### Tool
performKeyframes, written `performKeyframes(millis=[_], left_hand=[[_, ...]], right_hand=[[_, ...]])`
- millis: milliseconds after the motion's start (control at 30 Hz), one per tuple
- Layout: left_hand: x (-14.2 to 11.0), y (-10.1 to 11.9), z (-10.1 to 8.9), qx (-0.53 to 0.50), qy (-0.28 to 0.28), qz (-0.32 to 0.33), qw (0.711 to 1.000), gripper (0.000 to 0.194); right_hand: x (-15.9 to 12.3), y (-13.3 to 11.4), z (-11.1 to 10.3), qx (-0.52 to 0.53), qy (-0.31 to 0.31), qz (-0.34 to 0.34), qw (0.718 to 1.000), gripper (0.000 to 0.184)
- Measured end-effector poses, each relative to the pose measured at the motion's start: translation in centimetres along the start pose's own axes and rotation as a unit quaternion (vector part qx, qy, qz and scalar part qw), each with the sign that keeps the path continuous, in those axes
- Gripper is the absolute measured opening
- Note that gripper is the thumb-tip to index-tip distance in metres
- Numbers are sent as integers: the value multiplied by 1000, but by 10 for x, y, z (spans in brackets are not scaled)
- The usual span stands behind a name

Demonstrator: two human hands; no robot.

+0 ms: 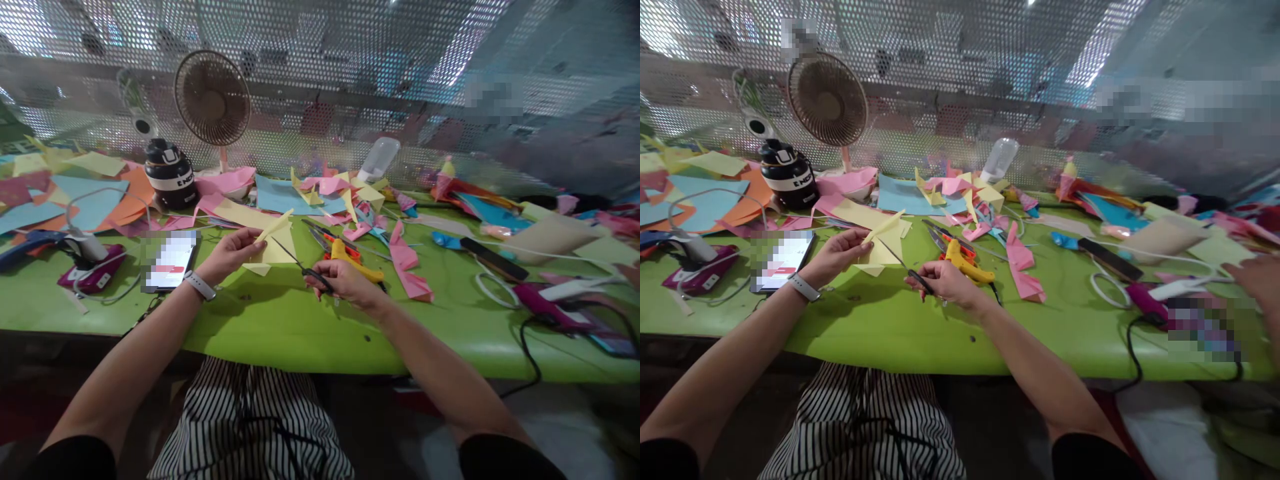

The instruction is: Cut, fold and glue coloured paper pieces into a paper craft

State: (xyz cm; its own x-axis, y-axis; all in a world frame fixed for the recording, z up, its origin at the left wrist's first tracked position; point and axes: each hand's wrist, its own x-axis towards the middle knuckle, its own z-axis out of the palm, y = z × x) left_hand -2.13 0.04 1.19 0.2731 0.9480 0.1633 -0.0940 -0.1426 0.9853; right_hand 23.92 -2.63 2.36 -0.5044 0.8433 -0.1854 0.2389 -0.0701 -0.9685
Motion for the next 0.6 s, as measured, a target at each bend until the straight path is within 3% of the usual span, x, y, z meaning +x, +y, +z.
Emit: performKeyframes(millis=[600], left_hand=[[1,-7,0,-14,-3,-6,1000,29]], right_hand=[[2,-1,0,-6,-7,13,1000,49]])
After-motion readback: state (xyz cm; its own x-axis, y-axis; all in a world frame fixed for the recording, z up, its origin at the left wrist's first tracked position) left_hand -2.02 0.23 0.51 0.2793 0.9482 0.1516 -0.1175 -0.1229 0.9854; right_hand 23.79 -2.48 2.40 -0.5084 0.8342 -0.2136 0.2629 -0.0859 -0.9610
